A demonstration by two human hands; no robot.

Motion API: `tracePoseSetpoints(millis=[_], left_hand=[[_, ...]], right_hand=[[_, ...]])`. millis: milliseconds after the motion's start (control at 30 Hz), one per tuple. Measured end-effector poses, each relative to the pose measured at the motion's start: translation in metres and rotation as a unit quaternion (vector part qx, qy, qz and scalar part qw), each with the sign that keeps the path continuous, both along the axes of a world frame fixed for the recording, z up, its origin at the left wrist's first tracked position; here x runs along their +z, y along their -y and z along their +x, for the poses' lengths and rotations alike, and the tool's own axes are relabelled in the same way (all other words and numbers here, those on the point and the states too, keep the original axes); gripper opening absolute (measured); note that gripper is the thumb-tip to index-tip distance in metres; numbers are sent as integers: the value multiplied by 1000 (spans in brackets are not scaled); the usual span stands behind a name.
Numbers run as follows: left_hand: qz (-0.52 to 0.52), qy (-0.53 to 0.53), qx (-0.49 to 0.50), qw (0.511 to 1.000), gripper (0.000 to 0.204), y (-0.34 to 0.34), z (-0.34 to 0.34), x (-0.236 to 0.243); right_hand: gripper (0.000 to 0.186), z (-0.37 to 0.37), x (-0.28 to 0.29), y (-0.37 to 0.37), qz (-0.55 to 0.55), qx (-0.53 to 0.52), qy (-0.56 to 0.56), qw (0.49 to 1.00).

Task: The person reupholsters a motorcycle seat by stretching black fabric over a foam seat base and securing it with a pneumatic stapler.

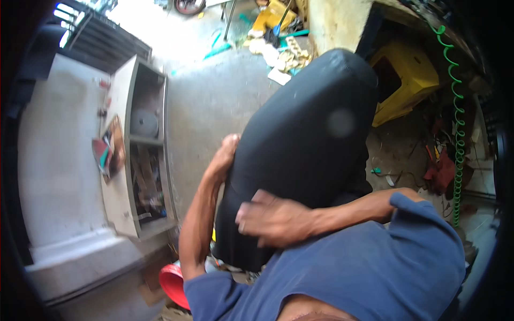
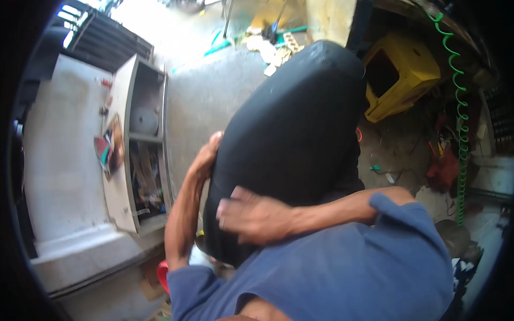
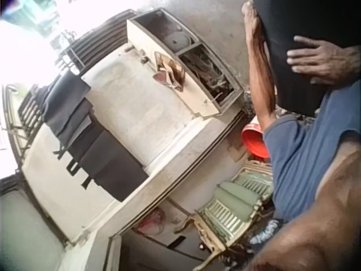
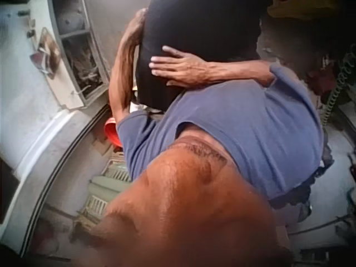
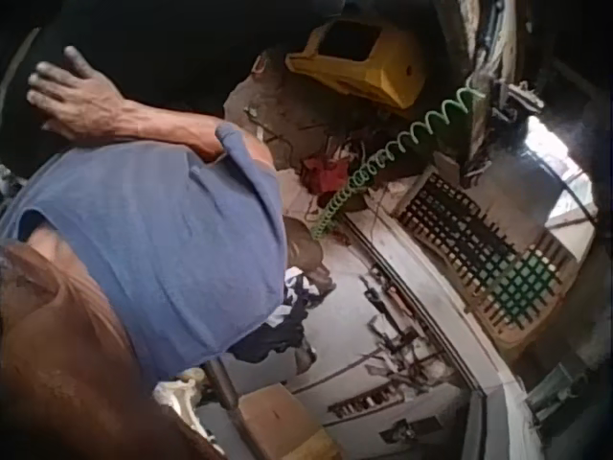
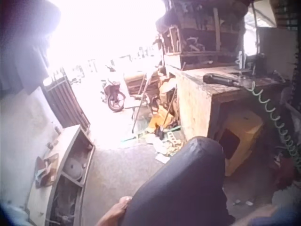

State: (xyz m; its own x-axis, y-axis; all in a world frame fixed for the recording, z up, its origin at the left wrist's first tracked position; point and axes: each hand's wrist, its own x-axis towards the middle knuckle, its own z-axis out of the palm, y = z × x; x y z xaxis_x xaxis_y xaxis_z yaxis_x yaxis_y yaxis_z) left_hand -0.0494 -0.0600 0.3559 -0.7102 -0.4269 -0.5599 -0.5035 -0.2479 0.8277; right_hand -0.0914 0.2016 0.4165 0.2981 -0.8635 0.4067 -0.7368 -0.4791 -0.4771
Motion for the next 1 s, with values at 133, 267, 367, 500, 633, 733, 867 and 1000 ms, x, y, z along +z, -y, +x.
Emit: tracePoseSetpoints(millis=[133, 267, 367, 500, 633, 733, 867, 1000], left_hand=[[112, 11, 0, 994, 44, -6, -5, 12], [163, 34, 1, 986, 39, 6, -9, -23], [38, 64, -39, 996, 36, -10, -29, -6], [49, 89, 12, 995, 39, -4, -24, -14], [-15, 62, -48, 997, 36, 12, -15, -37], [41, 42, -94, 994, 44, -10, -36, -10], [-15, 7, 9, 1000, 63, -15, -16, 14], [24, 31, 37, 999, 58, -14, 0, 8]], right_hand=[[81, -45, -2, -33, 71, -259, -204, 941], [94, -10, -7, -5, 103, -179, -122, 971], [99, -6, -9, 14, 99, -144, -114, 978], [101, 4, -6, 36, 76, -92, -104, 987], [94, 27, -10, 68, 54, -37, -119, 991], [83, 45, -30, 103, 202, 76, -165, 962], [84, 64, -27, 88, 86, 123, -209, 966], [69, 18, -42, 28, -46, 40, -43, 997]])
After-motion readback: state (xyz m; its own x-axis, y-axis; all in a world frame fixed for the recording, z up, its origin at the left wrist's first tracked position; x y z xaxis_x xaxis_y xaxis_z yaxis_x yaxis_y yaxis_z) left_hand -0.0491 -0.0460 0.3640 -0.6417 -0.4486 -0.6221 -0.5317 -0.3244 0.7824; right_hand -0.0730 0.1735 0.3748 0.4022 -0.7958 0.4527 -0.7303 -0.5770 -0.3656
